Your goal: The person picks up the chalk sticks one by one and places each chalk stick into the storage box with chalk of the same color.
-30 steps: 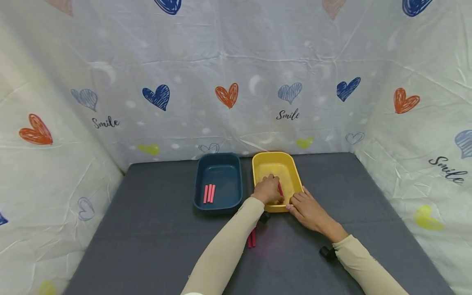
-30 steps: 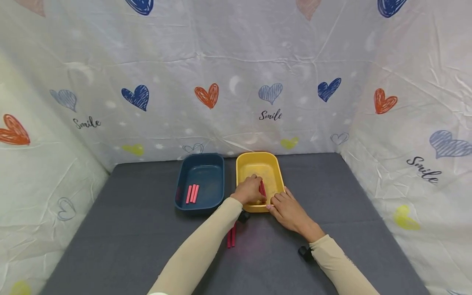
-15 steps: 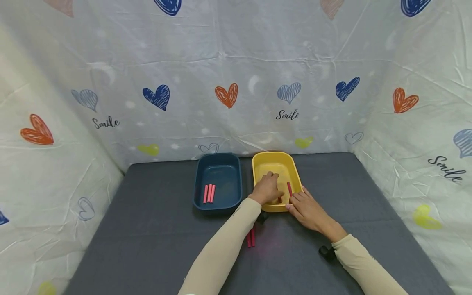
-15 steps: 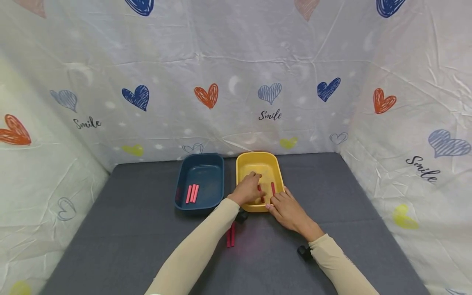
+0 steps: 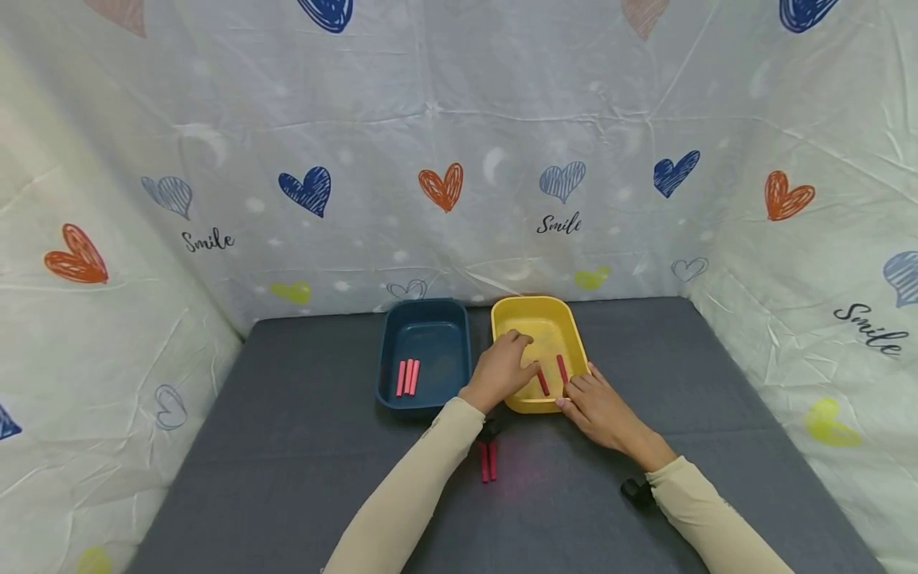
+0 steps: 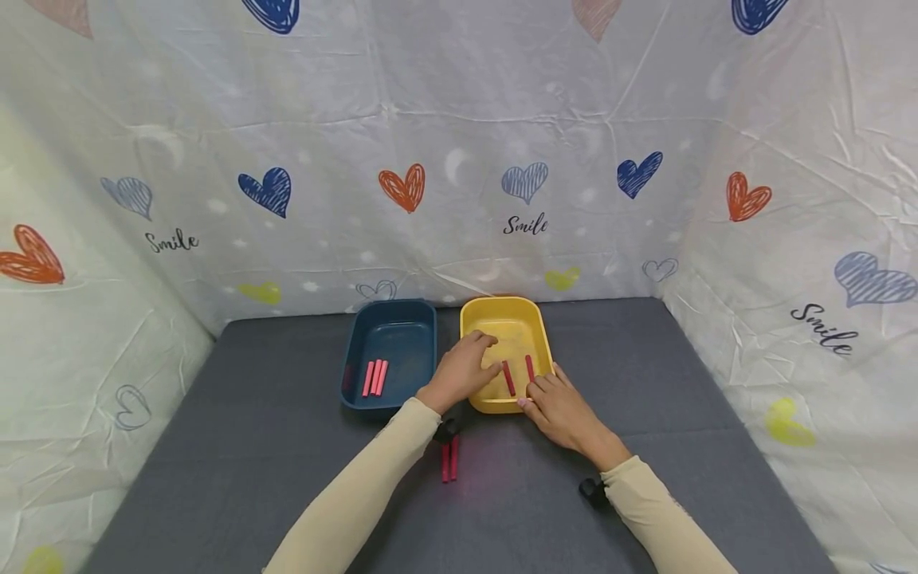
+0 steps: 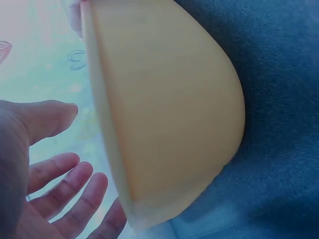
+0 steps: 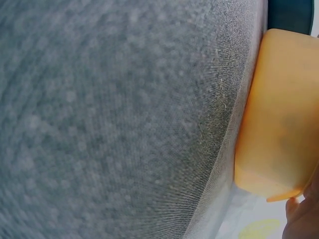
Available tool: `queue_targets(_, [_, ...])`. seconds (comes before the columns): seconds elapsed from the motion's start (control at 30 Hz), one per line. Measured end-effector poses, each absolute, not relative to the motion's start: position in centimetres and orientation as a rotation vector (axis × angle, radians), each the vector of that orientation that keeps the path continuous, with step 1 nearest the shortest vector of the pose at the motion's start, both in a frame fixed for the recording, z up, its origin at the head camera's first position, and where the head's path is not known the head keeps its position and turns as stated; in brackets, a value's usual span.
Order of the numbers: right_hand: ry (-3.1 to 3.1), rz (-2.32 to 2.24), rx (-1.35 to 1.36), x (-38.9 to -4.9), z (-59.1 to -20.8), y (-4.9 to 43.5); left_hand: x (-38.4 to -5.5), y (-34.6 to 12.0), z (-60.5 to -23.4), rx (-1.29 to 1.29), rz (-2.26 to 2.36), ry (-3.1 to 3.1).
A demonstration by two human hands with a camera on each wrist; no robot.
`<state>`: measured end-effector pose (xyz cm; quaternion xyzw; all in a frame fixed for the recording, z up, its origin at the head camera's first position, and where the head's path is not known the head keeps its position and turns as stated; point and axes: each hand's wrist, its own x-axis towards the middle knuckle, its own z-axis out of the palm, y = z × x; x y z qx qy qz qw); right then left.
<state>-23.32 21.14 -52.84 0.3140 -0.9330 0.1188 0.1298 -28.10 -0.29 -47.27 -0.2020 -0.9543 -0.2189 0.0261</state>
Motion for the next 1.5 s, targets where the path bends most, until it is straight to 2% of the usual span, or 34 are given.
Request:
queue_targets(0.57, [-2.695,0.401,0.918,-23.4,-53.1,21.2,-24.8,-2.4,-45.8,-0.652,-0.829,-2.842])
queue_targets(0.83, [-2.702,0.389,0.919,-23.4,-52.9,21.2,-22.6,-3.8,-45.5,-0.671,-0.761,-2.78])
queue_targets(1.5, [-2.738,0.409,0.912,-23.5,-52.9,21.3,-17.2,-7.8,-47.5,-0.676,-0.73,-2.851])
